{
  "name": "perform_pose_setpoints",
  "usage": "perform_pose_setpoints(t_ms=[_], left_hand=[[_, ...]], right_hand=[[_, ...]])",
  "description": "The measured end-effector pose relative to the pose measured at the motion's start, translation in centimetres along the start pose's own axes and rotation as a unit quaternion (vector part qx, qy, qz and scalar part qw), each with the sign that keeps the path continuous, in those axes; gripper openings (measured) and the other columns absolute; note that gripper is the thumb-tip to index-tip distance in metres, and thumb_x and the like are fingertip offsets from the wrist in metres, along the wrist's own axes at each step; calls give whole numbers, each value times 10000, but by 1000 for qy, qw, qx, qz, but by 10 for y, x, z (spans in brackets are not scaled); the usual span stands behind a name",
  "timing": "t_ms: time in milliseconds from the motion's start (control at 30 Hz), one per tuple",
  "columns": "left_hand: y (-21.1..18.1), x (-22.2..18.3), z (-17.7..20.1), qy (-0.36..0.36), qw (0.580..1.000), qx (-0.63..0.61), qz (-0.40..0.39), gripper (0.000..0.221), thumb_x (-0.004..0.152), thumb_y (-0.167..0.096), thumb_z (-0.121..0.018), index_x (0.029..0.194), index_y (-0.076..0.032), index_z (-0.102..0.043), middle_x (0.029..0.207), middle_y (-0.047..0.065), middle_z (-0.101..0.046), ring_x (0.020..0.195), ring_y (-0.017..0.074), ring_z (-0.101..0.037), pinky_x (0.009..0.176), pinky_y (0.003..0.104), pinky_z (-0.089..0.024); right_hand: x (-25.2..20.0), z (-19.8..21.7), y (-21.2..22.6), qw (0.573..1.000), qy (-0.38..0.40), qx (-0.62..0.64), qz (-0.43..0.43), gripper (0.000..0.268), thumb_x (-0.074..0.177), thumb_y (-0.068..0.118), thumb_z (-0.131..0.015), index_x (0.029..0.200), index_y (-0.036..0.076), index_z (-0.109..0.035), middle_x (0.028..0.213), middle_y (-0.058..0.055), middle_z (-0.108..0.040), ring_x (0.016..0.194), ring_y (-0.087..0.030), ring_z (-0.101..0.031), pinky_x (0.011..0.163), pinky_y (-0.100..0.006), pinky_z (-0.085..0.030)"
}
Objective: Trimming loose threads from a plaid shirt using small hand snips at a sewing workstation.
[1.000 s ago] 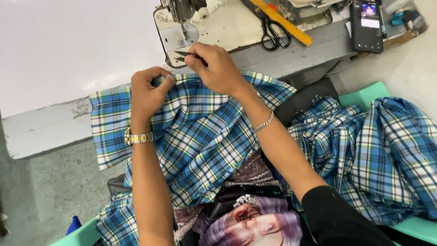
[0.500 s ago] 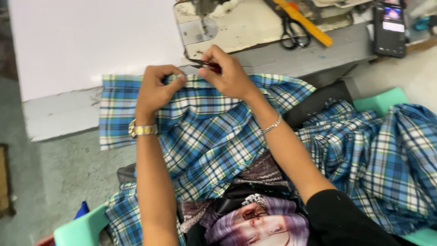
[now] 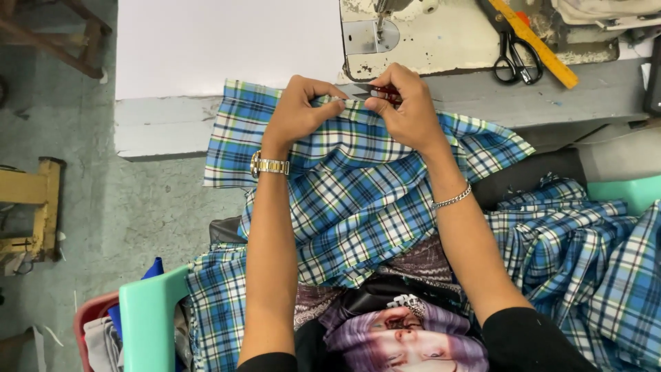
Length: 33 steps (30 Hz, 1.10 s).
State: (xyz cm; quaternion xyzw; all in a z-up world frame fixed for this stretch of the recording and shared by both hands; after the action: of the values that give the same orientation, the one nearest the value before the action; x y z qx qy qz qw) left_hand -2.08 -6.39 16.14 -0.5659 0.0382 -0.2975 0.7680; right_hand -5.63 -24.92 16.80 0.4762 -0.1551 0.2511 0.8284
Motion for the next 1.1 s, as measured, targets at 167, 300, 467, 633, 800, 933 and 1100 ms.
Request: perform_pose_setpoints(t_ms=[167, 300, 467, 633, 800, 933, 1100], left_hand=[[-4, 1, -2, 12, 1000, -5, 25, 194, 942, -201, -703, 874, -68, -827, 552, -46, -577, 471, 48, -330, 484, 249, -290], [-1, 2, -2, 5, 999, -28, 27, 214, 965, -195, -689, 846, -67, -812, 507, -69, -447, 472, 47, -266, 484, 261, -233], [2, 3, -2, -6, 998, -43, 43, 219, 970, -204, -692, 835, -71, -802, 546, -81, -461, 515, 40, -289, 510, 254, -244], [-1, 2, -2, -3, 998, -38, 41, 213, 972, -213, -692, 888, -66, -821, 527, -84, -451, 498, 37, -275, 499, 252, -242], [2, 2, -2, 7, 999, -37, 33, 229, 990, -242, -690, 889, -77, -814, 516, -80, -440, 481, 38, -257, 490, 254, -221], [-1, -3, -2, -12, 997, -73, 23, 151, 950, -142, -695, 936, -73, -829, 604, 0, -589, 601, 51, -394, 605, 239, -344], [-3, -6, 0, -35, 993, -113, 13, 147, 903, -34, -710, 969, -59, -838, 709, 88, -732, 741, 77, -525, 723, 240, -461]], right_hand=[[1, 0, 3, 1000, 9, -16, 17, 293, 1051, 303, -709, 985, 44, -587, 871, -62, -555, 779, -192, -497, 682, -328, -402], [0, -3, 0, 999, 25, -27, 13, 268, 1039, 286, -735, 992, 58, -604, 877, -56, -577, 800, -206, -503, 697, -347, -410], [0, -3, -3, 999, 22, -27, 1, 278, 1027, 279, -763, 990, 52, -606, 854, -48, -564, 755, -186, -486, 667, -330, -393], [-1, -3, -5, 1000, 17, -3, -20, 235, 1020, 153, -781, 973, 44, -579, 842, -57, -567, 737, -169, -493, 644, -313, -422], [-1, -4, -7, 1000, 11, -27, -10, 198, 1017, 134, -771, 965, 46, -602, 805, -49, -542, 713, -180, -445, 636, -332, -380], [-2, -7, -17, 1000, -7, -12, 8, 185, 991, 161, -794, 977, 37, -658, 760, -82, -589, 697, -237, -517, 697, -343, -411], [-3, -7, -21, 999, -29, -7, 27, 218, 968, 212, -827, 963, 34, -701, 711, -106, -651, 668, -285, -588, 764, -340, -450]])
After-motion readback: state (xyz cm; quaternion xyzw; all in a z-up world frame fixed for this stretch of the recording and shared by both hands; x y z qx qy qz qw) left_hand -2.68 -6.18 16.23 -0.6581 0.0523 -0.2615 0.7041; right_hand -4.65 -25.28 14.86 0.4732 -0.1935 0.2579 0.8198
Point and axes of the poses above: each hand's wrist, its own x-axis towards the middle knuckle, its own z-axis out of the back of the hand, y = z × x, the point moved 6 cm from there along x, towards the middle knuckle
